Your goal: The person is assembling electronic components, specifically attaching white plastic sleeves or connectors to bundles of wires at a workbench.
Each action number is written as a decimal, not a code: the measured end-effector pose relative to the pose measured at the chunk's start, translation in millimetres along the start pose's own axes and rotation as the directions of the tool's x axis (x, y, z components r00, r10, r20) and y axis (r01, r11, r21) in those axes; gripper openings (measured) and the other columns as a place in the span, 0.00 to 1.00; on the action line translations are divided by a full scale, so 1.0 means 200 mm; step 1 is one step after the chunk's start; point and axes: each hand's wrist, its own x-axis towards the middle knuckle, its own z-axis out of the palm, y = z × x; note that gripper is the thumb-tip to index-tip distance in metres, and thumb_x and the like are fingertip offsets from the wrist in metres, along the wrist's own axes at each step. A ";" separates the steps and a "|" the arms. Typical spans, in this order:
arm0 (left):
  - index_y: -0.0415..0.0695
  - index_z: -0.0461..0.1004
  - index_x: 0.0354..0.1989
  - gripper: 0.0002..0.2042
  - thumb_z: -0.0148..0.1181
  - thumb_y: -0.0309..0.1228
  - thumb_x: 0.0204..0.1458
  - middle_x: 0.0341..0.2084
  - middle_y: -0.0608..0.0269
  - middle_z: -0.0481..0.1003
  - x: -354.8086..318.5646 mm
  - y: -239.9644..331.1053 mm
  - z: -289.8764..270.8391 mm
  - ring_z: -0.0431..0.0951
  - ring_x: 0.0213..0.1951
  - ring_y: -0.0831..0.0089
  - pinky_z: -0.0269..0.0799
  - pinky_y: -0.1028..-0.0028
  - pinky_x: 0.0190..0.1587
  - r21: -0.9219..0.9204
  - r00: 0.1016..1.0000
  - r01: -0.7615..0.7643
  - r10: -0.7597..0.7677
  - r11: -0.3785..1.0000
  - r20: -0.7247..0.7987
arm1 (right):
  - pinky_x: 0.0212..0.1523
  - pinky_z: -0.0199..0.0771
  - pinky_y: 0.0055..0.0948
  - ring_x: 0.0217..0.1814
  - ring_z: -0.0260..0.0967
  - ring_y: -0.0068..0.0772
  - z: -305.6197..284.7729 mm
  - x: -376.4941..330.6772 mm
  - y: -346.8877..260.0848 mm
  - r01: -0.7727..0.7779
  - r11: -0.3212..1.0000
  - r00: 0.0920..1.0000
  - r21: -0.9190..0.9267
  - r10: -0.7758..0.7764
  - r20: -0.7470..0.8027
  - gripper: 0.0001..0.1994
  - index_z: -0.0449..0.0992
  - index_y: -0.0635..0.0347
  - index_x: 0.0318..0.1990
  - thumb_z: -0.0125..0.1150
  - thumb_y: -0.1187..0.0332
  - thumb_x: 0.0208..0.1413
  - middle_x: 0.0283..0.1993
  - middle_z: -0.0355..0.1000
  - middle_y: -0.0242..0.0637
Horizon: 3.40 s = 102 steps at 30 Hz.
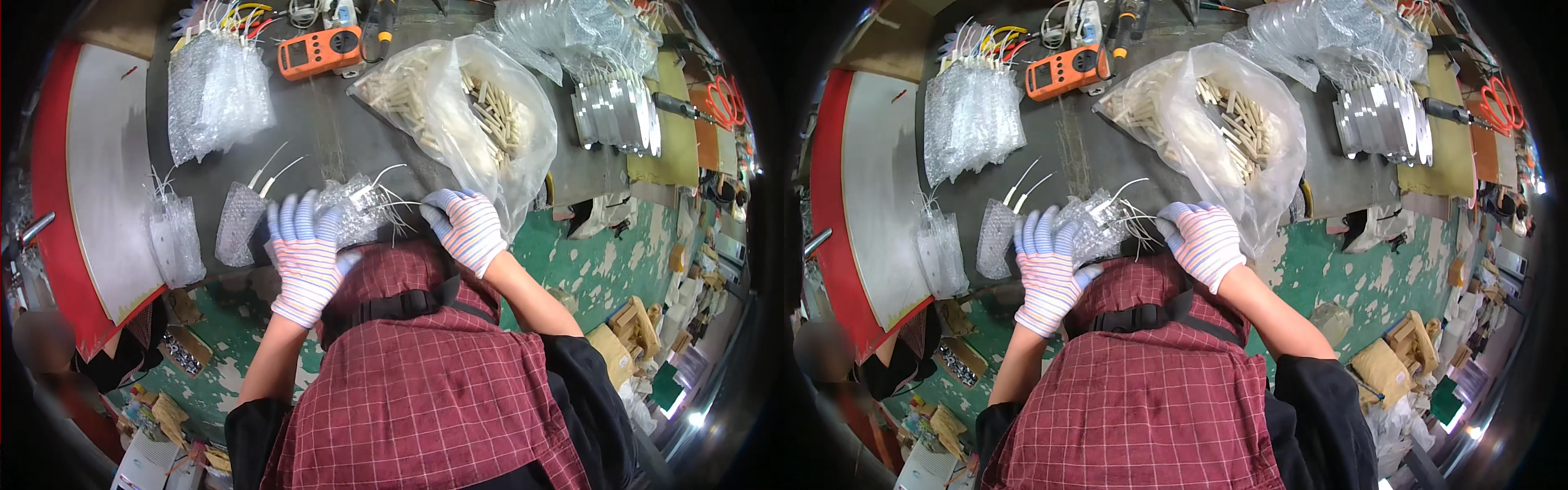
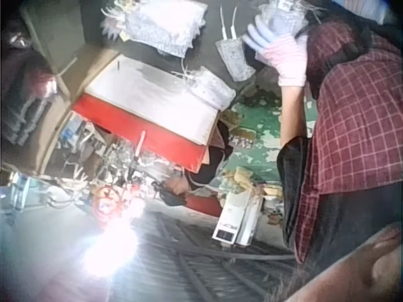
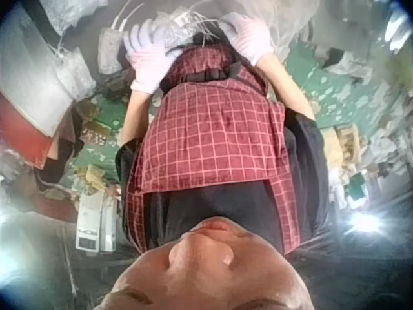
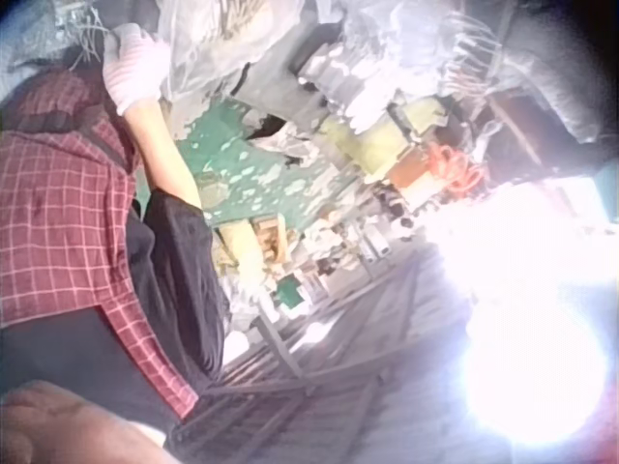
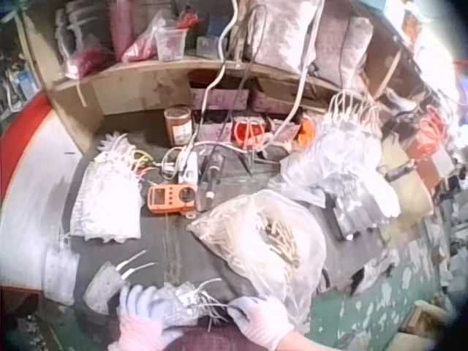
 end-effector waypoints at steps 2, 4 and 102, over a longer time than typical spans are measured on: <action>0.47 0.71 0.58 0.30 0.71 0.44 0.45 0.57 0.49 0.69 0.05 0.11 0.04 0.66 0.60 0.49 0.59 0.50 0.64 -0.213 0.992 -0.092 0.071 0.973 -0.107 | 0.41 0.72 0.47 0.36 0.75 0.52 0.01 -0.02 -0.02 -0.017 0.996 0.999 0.082 0.021 -0.043 0.06 0.79 0.53 0.37 0.60 0.63 0.56 0.31 0.78 0.43; 0.46 0.74 0.54 0.24 0.69 0.39 0.48 0.52 0.52 0.74 0.11 0.17 0.12 0.71 0.56 0.53 0.64 0.56 0.60 -0.344 0.978 -0.180 0.130 0.922 -0.162 | 0.40 0.73 0.47 0.36 0.75 0.52 0.01 0.00 -0.02 0.054 0.998 0.995 -0.028 -0.056 -0.079 0.06 0.78 0.53 0.36 0.60 0.66 0.52 0.31 0.77 0.43; 0.47 0.68 0.60 0.34 0.74 0.39 0.42 0.59 0.49 0.68 -0.09 -0.49 0.01 0.70 0.59 0.46 0.65 0.53 0.62 0.102 0.955 0.245 -0.222 0.964 -0.197 | 0.44 0.75 0.44 0.41 0.76 0.54 0.12 0.12 0.02 -0.002 0.949 0.995 0.317 0.034 -0.096 0.09 0.80 0.58 0.43 0.60 0.68 0.58 0.37 0.78 0.48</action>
